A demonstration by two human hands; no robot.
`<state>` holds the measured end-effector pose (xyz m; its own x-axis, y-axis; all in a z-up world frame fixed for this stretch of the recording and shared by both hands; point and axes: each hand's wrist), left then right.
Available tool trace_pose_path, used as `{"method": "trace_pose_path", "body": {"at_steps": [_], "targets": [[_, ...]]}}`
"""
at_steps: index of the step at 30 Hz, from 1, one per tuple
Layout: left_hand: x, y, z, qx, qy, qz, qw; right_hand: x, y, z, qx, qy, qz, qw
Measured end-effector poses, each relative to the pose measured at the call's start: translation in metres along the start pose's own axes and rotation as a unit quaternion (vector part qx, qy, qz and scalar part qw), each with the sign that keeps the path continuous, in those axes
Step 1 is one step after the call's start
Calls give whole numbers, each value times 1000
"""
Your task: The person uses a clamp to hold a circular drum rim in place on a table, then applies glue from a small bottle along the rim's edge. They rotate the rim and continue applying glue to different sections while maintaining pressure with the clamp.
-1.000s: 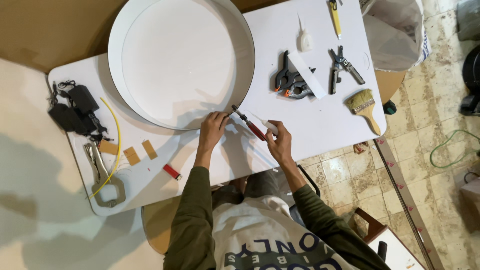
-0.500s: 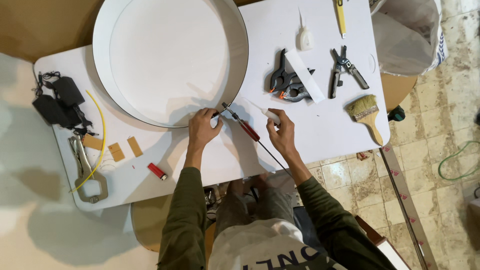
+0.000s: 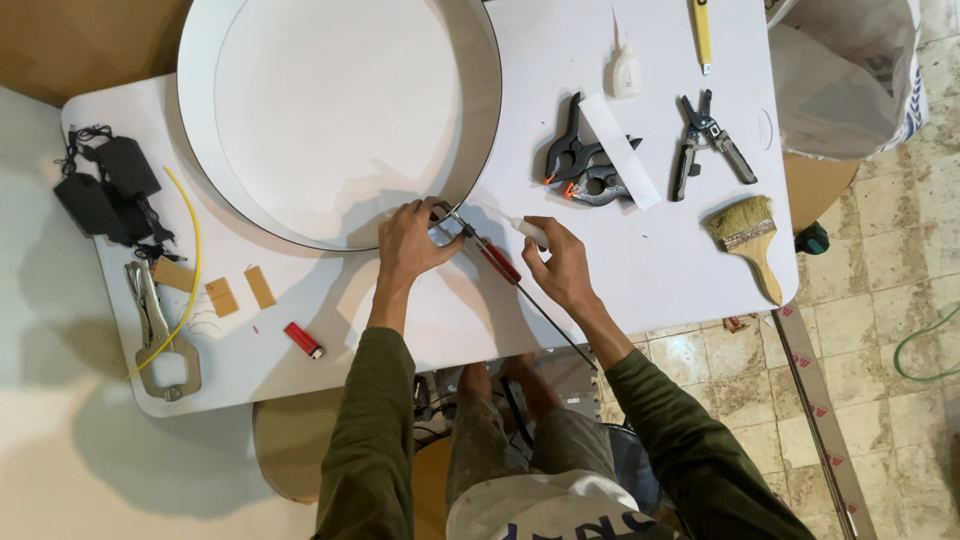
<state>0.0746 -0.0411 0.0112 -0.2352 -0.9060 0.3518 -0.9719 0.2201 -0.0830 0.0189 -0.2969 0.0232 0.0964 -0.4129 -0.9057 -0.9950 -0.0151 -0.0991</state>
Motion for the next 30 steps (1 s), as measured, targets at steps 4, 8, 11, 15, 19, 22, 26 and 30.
{"method": "trace_pose_path", "body": {"at_steps": [4, 8, 11, 15, 19, 22, 26, 30], "targets": [[-4, 10, 5, -1, -40, 22, 999, 8, 1, 0, -9, 0, -2, 1000], [4, 8, -11, 38, 24, 49, 998, 33, 4, -5, 15, 20, 25, 999], [8, 7, -15, 74, 47, 68, 994, 67, 13, -9, 27, 130, -5, 991], [-1, 9, 2, 112, 55, 81, 989, 87, 16, -13, 19, 258, -65, 964], [-5, 8, 9, 112, 82, 86, 987, 63, 18, -11, 22, 299, -75, 951], [-9, 8, 19, 115, 125, 95, 981, 51, 19, -2, -128, 80, 51, 987], [-12, 11, 31, 111, 119, 80, 983, 49, 18, 8, -226, -76, 183, 954], [-13, 8, 47, 163, 114, 84, 976, 50, 21, 13, -240, -187, 296, 905]]}}
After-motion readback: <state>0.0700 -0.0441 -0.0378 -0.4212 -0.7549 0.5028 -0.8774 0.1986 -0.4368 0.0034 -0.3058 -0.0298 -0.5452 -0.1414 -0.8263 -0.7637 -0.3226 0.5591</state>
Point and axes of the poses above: each hand's wrist, its own y-axis away from the middle knuckle, its own z-axis out of the palm, x = y × z, and after that the axes turned 4 degrees about -y, right-handed
